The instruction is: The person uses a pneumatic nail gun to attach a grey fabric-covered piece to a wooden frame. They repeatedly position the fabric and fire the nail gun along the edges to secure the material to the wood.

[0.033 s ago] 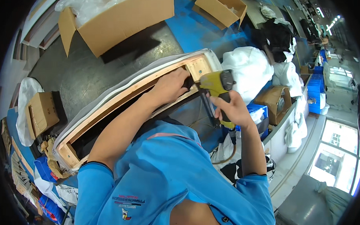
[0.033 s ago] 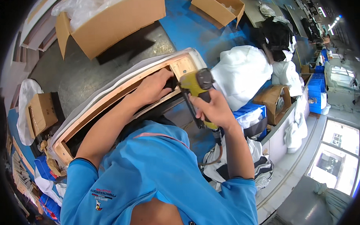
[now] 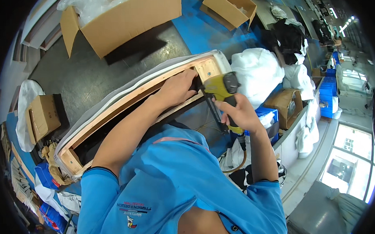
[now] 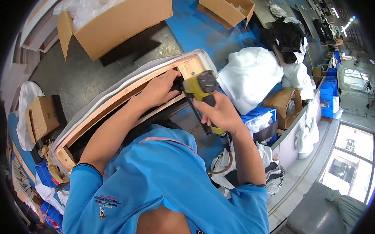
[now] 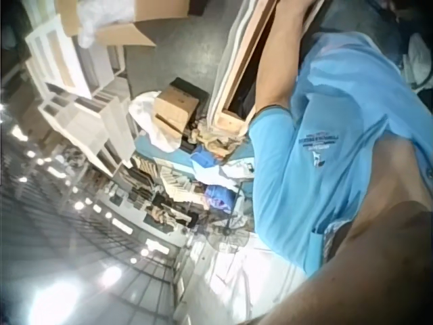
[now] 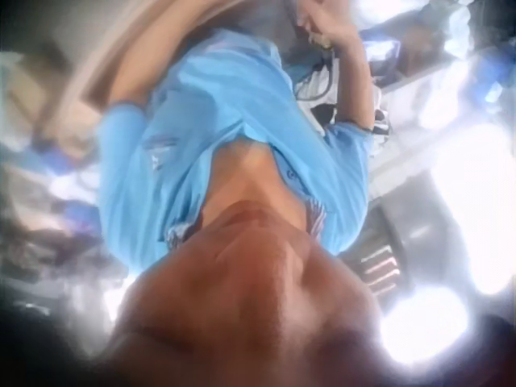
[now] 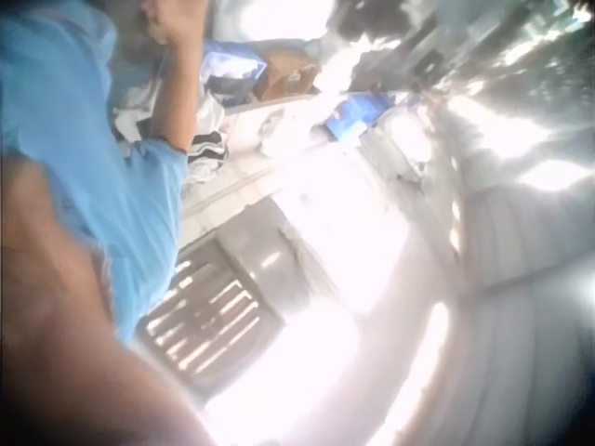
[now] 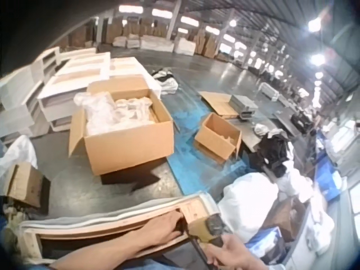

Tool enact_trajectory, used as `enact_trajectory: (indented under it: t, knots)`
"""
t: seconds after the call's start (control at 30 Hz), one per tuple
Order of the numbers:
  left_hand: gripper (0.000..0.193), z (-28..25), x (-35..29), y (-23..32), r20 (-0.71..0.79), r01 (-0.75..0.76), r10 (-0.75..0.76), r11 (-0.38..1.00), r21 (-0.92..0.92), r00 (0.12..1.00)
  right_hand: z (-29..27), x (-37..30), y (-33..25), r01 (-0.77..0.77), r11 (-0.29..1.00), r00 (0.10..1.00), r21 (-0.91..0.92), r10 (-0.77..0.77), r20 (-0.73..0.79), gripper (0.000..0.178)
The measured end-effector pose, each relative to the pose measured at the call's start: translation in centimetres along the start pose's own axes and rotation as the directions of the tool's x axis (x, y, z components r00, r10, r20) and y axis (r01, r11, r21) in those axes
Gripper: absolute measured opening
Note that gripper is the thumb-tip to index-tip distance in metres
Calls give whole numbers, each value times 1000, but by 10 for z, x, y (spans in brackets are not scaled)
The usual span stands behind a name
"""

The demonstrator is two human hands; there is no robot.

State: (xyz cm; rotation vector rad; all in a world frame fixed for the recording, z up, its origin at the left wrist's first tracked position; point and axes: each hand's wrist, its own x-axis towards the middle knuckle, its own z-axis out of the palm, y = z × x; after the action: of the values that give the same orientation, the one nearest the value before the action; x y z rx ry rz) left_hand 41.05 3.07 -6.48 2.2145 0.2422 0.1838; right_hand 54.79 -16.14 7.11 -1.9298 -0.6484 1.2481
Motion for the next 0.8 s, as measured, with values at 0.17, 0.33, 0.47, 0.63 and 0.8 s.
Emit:
enact_trajectory:
  t: [0.17, 0.33, 0.47, 0.63, 0.8]
  knots:
    - [68, 0, -8, -2, -94, -58, 49, 994, -92, 994, 34, 10, -12, -84, 983, 996, -161, 90, 30, 38]
    - [56, -25, -56, 10, 56, 36, -37, 999, 19, 998, 19, 6, -7, -143, 954, 990, -265, 141, -27, 38]
    - [49, -28, -127, 15, -24, -116, 128, 951, 286, 992, 31, 5, -7, -144, 939, 988, -313, 120, -93, 36]
    - [55, -35, -152, 16, -62, -95, 126, 926, 365, 990, 33, 9, -10, -173, 951, 983, -256, 150, -107, 38]
    - [52, -39, -151, 17, -28, -73, 83, 959, 274, 996, 50, 8, -30, -222, 963, 974, -152, 228, 20, 29]
